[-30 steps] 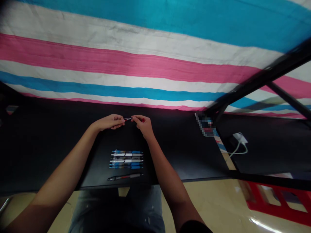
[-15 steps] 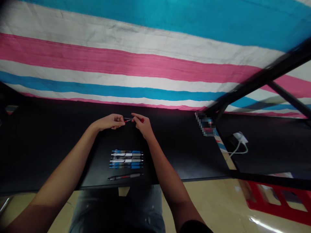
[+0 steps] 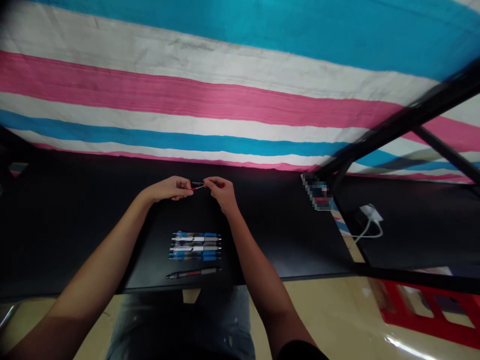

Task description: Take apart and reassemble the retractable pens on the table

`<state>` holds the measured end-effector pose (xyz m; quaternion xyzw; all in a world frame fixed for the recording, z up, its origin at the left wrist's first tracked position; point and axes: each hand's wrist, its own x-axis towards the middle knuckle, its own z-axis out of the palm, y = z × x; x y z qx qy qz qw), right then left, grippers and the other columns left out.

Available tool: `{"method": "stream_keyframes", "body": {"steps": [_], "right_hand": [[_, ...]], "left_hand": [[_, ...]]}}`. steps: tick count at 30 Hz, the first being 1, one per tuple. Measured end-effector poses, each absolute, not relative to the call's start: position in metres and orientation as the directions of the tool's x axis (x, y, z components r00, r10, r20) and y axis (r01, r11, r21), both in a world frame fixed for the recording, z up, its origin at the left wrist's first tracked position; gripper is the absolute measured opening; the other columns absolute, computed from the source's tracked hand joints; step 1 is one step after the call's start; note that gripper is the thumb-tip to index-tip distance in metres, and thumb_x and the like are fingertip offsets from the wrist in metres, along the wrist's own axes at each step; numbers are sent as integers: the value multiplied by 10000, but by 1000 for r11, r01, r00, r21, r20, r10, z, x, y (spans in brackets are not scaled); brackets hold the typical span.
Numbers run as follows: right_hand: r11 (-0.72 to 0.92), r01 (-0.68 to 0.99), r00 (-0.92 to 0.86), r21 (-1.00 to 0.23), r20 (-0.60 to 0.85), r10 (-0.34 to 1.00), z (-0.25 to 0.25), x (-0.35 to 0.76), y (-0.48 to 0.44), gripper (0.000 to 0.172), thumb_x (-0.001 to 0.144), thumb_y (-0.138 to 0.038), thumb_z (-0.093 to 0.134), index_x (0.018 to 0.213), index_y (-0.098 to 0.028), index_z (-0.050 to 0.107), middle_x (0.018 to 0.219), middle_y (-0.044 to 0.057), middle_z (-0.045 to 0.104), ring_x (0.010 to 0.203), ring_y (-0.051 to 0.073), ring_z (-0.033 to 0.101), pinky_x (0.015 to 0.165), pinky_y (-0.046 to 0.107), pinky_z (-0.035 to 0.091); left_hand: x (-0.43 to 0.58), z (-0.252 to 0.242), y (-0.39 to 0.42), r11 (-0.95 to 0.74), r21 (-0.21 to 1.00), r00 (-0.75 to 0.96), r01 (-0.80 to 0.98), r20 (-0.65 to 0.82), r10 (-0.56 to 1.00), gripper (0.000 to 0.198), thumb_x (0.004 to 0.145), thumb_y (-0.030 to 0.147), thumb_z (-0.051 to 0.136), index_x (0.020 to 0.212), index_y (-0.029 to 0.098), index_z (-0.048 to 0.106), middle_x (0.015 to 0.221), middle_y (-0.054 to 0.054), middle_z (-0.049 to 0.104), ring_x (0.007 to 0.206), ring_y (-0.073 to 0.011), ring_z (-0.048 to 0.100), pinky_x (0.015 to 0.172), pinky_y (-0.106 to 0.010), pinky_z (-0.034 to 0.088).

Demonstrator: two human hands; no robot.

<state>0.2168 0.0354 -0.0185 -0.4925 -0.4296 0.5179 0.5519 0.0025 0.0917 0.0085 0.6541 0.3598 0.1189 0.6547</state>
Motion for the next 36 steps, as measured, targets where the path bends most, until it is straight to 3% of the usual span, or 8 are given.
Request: {"method": "stream_keyframes", "body": {"steps": [11, 25, 36], "right_hand": [[-15, -185, 62, -983, -27, 998, -25, 219, 37, 431, 778, -555, 751, 976, -174, 780, 750, 18, 642, 473, 49, 317, 456, 255, 236], [5, -181, 8, -984, 3, 1000, -28, 221, 36, 349, 810, -439, 755, 1063, -201, 786, 853, 33, 701, 503, 48, 377, 485, 251, 268], [12, -231, 45, -973, 2, 999, -26, 219, 37, 304, 731, -431, 828, 890, -196, 719, 845, 31, 716, 499, 50, 395, 457, 236, 260]], "left_hand": [[2, 10, 92, 96, 940, 731, 327, -316, 605, 228, 870, 354, 692, 840, 135, 745, 660, -30, 603, 486, -68, 458, 458, -188, 311], [3, 15, 90, 84, 931, 719, 356, -330, 611, 290, 888, 401, 676, 841, 120, 732, 649, -19, 574, 497, -72, 448, 473, -194, 310], [4, 11, 90, 115, 945, 724, 307, -310, 616, 286, 829, 385, 745, 754, 155, 593, 590, 29, 504, 491, -73, 433, 490, -196, 316]]}}
